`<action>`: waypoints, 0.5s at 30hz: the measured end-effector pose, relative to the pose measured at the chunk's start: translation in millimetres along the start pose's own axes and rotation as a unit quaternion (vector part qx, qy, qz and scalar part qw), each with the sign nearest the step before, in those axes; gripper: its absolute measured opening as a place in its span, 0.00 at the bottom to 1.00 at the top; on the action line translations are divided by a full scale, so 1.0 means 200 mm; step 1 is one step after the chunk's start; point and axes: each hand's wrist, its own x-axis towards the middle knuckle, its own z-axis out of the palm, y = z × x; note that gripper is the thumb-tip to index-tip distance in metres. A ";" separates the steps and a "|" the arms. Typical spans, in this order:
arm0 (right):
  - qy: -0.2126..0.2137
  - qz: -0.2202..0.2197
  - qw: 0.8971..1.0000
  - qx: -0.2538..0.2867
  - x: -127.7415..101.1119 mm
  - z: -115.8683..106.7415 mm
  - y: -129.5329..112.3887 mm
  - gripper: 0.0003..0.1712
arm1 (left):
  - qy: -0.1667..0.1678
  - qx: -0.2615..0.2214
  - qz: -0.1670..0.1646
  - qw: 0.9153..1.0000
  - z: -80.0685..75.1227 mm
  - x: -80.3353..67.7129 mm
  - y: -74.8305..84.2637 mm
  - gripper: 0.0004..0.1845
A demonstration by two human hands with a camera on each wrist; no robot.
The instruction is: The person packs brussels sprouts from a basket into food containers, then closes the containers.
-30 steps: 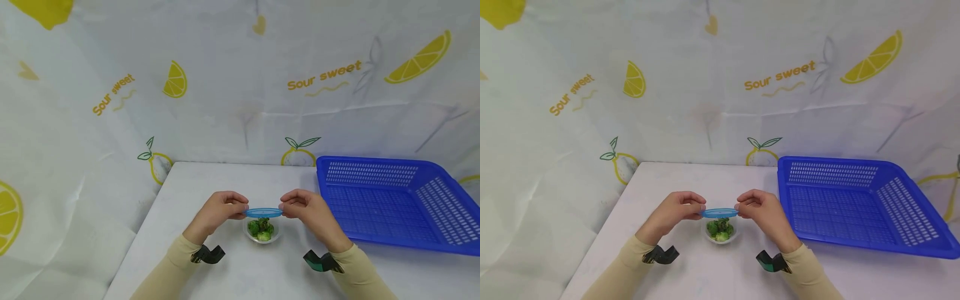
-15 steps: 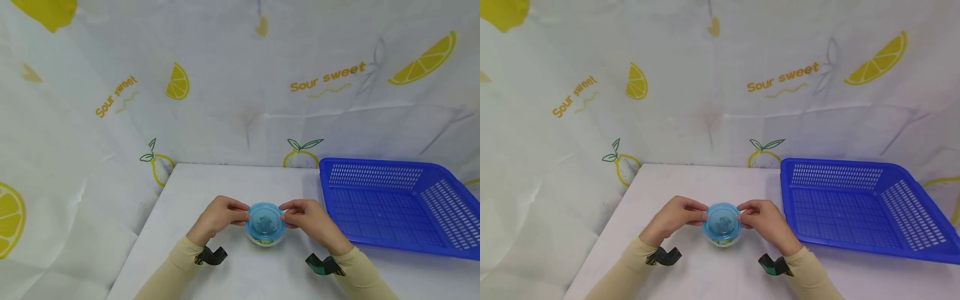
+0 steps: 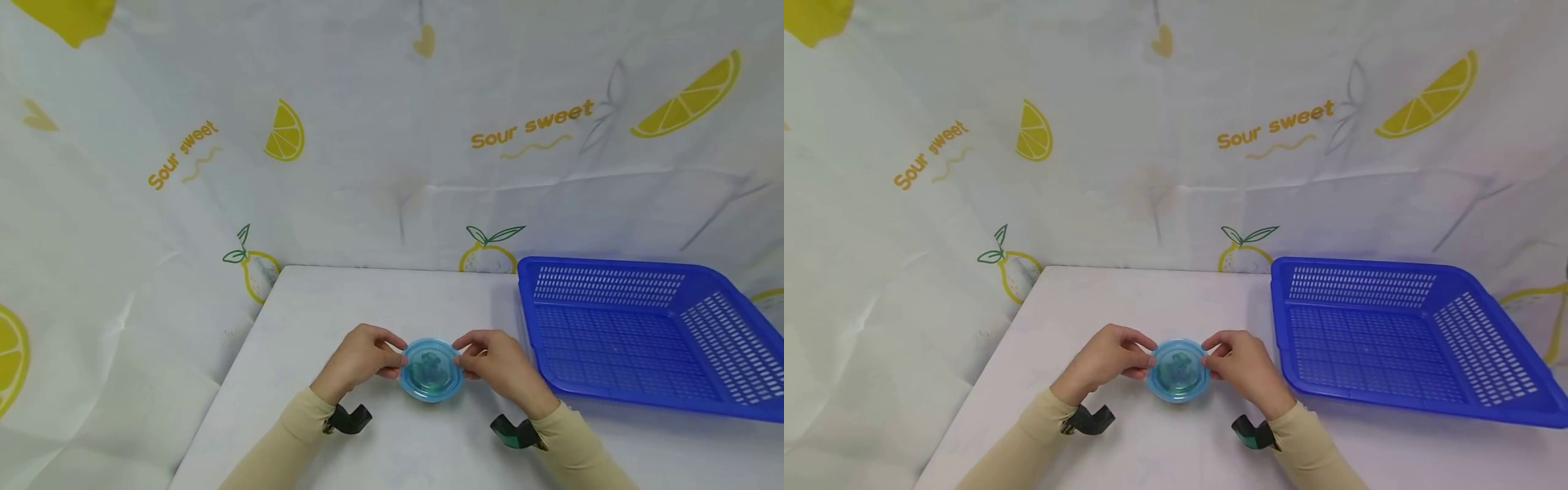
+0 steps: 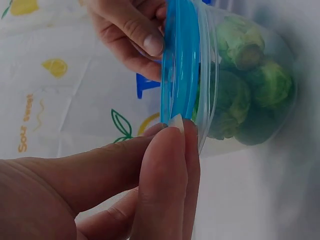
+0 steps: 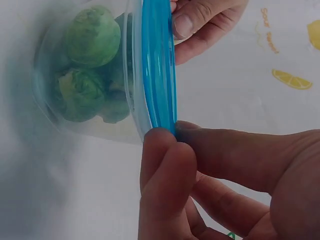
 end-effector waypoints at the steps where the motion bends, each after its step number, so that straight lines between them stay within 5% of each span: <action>1: 0.001 -0.001 1.000 -0.001 0.00 0.00 0.00 0.12 | 0.002 0.002 0.001 1.000 0.00 0.00 0.00 0.13; 15: 0.001 0.008 1.000 -0.014 0.01 0.02 0.01 0.14 | 0.011 0.028 0.002 1.000 -0.01 0.01 -0.01 0.16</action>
